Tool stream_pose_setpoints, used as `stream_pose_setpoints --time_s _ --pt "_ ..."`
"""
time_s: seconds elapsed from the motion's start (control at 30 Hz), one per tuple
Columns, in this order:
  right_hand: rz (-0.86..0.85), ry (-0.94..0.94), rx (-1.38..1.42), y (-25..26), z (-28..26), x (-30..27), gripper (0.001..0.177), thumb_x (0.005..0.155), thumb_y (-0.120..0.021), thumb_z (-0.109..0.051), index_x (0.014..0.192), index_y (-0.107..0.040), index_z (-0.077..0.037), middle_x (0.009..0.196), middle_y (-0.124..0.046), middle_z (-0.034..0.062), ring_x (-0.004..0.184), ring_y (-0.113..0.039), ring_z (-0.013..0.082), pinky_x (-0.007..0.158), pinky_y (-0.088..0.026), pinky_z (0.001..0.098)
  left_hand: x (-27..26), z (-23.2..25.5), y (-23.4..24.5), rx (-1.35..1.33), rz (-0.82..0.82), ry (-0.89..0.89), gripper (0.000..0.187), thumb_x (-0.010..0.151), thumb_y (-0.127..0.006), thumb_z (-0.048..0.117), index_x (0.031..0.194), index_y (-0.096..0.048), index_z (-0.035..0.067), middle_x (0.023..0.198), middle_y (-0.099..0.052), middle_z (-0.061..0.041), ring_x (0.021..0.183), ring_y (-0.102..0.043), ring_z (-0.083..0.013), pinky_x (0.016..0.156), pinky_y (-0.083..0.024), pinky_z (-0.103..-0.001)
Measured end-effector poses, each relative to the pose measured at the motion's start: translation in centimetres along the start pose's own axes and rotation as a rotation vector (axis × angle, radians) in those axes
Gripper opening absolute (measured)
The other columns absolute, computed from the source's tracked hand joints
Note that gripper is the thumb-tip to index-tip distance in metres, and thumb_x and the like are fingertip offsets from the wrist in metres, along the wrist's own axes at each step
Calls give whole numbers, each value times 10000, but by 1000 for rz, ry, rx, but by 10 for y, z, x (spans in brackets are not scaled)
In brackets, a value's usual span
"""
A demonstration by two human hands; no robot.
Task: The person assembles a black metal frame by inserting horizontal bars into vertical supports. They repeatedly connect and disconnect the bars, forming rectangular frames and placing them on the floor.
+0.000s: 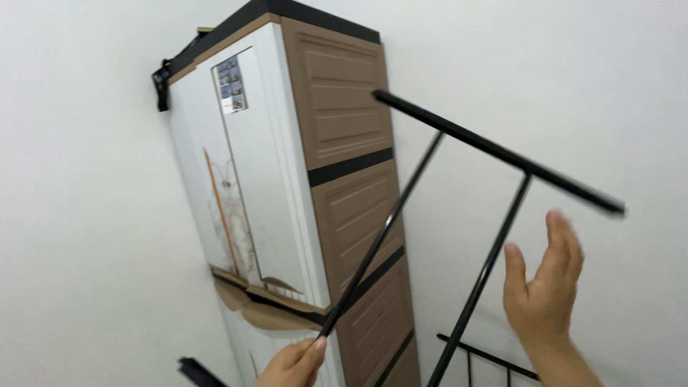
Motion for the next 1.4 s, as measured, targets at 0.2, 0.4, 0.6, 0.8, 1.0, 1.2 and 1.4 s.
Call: stream_pose_setpoints --time_s 0.2,0.4,0.6,0.8,1.0,1.2,1.4 --pt "-78 120 -330 13 39 52 689 1052 -508 -367 1574 -321 42 1596 -330 328 1524 -218 464 1184 -162 642 -10 18 19 496 -50 25 425 938 -622 512 926 -774 116 615 -642 14 665 -678 -106 655 -497 -306" --pt "-497 -618 237 -3 133 37 548 1016 -479 -336 1470 -466 -30 1001 -648 106 885 -624 238 776 -493 337 -34 91 21 571 -149 88 474 970 -615 540 949 -744 85 689 -616 -9 729 -625 -151 698 -499 -339" --pt "-448 -918 556 11 152 5 385 1104 -390 -273 1107 -590 56 674 -444 32 529 -335 135 454 -287 285 -83 240 16 1075 401 -225 425 990 -554 517 1120 -643 122 898 -679 -111 907 -649 -264 860 -497 -405" --pt "-405 -952 459 18 169 -13 388 1143 -324 -295 1065 -536 21 664 -377 32 507 -299 134 440 -262 285 -142 215 62 797 1204 -715 518 1048 -489 444 1261 -526 -28 1207 -614 -228 1140 -570 -373 980 -429 -471" --pt "-445 -1018 408 8 214 -43 413 1192 -249 -316 1162 -478 27 705 -331 34 512 -269 138 434 -238 300 -49 28 87 -31 595 -88 570 1039 -352 490 1224 -643 37 1134 -701 -122 1032 -662 -216 837 -503 -366" --pt "-488 -1034 410 -4 232 -52 443 1195 -176 -354 1176 -456 -11 688 -324 30 499 -253 137 428 -244 302 -57 54 64 -346 535 -96 430 1035 -398 447 1014 -582 59 686 -557 -65 533 -504 -149 495 -415 -286" --pt "-470 -950 269 -2 201 -39 427 1197 -178 -309 1144 -465 2 657 -332 28 483 -271 142 418 -225 284 -45 89 72 -334 550 -248 385 1062 -383 409 925 -529 80 615 -368 24 501 -310 -87 439 -276 -261"
Point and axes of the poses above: each hand's wrist, its own x-axis towards the middle knuckle, its own y-axis out of the back of the hand, z = x × y, the point moved 9 cm from there along x, towards the middle knuckle
